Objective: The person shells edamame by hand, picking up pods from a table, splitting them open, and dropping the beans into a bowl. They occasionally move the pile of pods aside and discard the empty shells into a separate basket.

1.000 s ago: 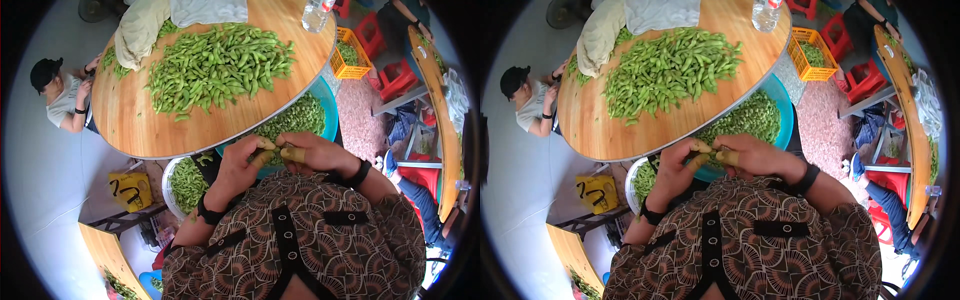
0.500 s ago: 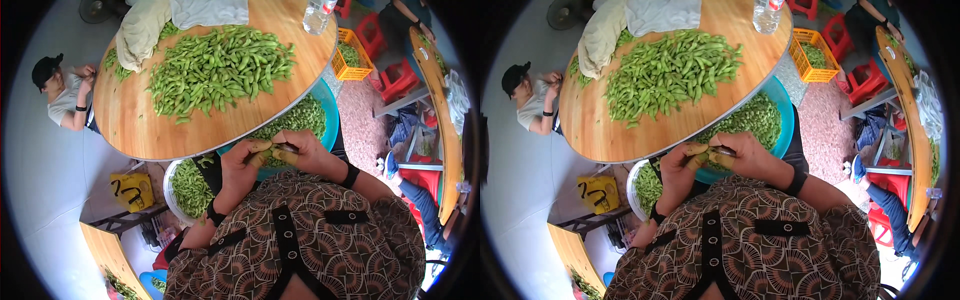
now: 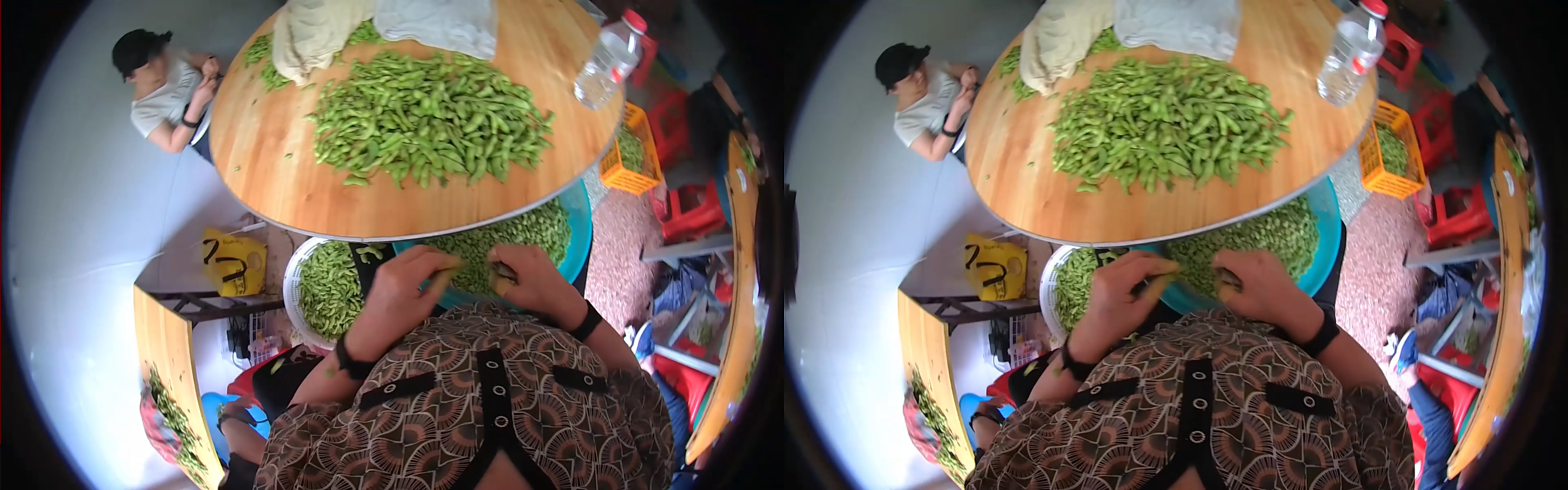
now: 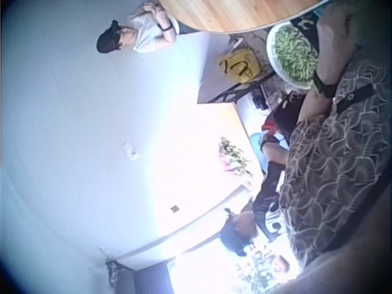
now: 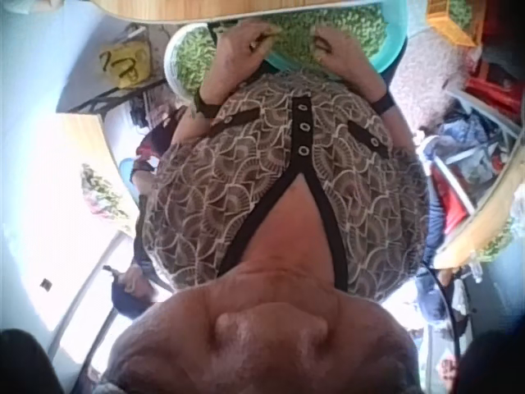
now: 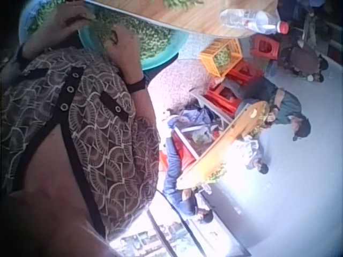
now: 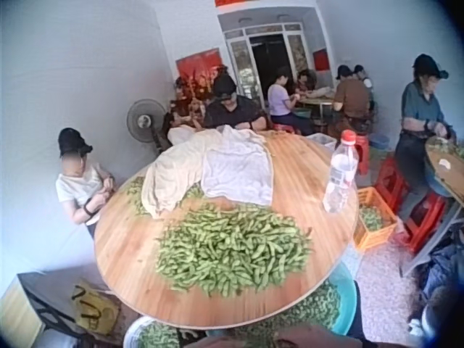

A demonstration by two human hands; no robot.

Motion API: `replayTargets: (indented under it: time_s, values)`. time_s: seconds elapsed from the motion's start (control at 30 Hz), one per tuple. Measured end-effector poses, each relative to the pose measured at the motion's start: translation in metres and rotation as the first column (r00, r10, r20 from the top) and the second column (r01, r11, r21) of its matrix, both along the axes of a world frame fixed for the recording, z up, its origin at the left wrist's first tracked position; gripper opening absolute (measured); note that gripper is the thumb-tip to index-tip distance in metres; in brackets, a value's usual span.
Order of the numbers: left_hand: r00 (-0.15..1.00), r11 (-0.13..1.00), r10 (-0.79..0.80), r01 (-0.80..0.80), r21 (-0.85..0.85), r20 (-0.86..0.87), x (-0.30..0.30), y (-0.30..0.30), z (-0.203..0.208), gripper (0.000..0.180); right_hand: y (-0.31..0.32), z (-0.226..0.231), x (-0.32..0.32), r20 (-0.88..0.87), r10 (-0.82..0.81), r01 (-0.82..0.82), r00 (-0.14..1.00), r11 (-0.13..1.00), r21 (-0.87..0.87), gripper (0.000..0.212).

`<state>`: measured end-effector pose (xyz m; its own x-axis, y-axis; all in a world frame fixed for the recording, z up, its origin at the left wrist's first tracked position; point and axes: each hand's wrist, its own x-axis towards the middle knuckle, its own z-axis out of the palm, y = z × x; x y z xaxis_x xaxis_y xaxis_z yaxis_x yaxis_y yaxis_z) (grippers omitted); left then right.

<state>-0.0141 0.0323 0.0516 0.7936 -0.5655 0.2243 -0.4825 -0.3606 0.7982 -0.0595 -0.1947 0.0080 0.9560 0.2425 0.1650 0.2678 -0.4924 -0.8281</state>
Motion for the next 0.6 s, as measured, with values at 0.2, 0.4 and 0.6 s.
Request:
replayTargets:
  time_s: [0.2,0.4,0.6]
  values:
    - [0.842,0.840,0.178,-0.400,0.367,0.510,0.049,0.067,0.020,0.017,-0.033,-0.084,-0.012,-0.125,-0.115,0.055,0.985,0.911,-0.409,0.026]
    - [0.857,0.841,0.131,-0.362,0.403,0.498,0.121,0.056,-0.019,0.018,-0.013,-0.034,0.001,-0.189,0.030,-0.050,0.982,0.994,-0.101,0.023]
    - [0.850,0.870,0.129,-0.344,0.354,0.510,0.125,0.048,-0.023,0.022,-0.013,-0.008,0.001,-0.255,0.021,-0.002,0.967,0.997,0.074,0.022]
